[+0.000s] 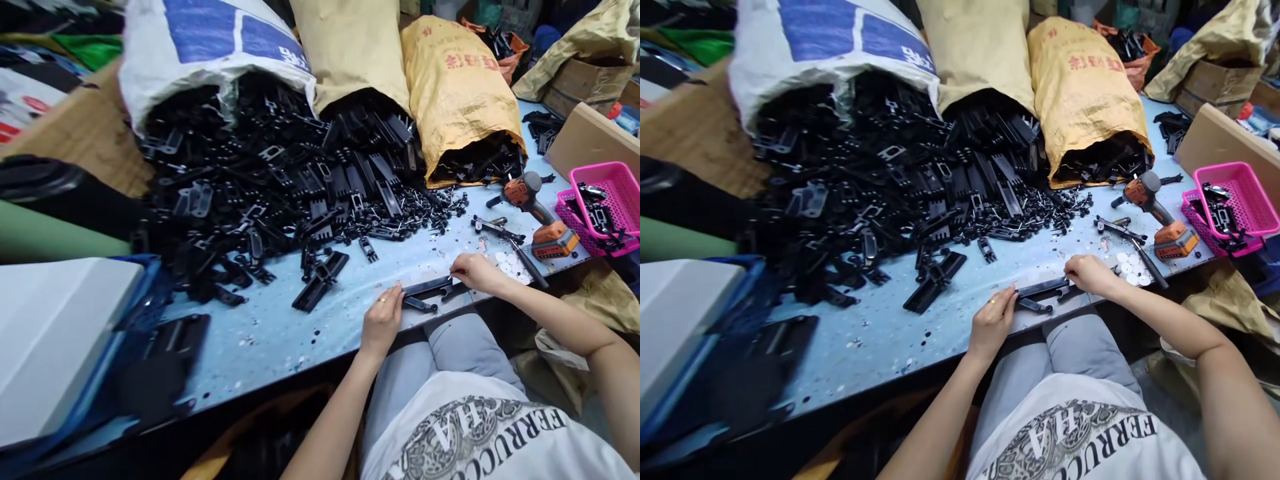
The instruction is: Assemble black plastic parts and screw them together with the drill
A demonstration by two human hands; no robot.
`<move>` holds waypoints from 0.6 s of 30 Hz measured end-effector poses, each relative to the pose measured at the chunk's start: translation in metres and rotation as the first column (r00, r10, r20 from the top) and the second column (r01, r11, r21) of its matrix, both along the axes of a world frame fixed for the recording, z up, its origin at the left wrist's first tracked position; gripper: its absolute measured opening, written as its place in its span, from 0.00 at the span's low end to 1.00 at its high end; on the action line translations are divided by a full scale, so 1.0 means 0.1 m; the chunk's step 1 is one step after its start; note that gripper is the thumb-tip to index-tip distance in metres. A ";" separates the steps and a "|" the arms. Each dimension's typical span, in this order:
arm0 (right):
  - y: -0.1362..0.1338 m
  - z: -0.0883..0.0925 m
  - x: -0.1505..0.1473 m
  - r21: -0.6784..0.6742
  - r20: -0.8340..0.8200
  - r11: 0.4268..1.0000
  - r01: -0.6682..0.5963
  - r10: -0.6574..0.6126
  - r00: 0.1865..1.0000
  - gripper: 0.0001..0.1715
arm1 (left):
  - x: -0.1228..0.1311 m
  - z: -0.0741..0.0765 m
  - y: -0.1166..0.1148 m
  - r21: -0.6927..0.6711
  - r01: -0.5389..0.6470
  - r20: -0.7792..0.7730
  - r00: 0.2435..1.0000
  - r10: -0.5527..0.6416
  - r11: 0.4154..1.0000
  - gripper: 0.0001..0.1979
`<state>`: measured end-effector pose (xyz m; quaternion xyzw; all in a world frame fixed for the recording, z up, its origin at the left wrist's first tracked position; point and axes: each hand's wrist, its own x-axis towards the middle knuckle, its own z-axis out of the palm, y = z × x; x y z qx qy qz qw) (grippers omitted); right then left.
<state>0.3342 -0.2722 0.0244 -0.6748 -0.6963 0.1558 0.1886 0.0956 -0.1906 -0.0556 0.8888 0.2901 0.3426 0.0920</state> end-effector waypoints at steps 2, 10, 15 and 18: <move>0.03 -0.04 -0.04 -0.031 0.102 0.996 -0.082 0.085 0.991 0.07 | -0.01 0.03 0.01 0.046 -0.031 -0.003 0.999 0.032 0.998 0.15; -0.05 -0.48 0.03 0.234 0.039 0.961 -0.150 0.145 0.989 0.15 | 0.39 0.44 0.14 0.026 0.168 0.086 0.982 -0.169 0.986 0.14; -0.16 -0.72 0.07 0.275 0.185 0.953 -0.126 0.077 0.980 0.25 | 1.09 1.28 0.31 -0.518 0.479 0.365 0.873 -0.323 0.709 0.29; -0.16 -0.78 0.05 0.307 0.226 0.945 -0.112 0.041 0.973 0.27 | 1.37 1.85 0.53 -0.598 0.657 0.532 0.754 -0.386 0.460 0.37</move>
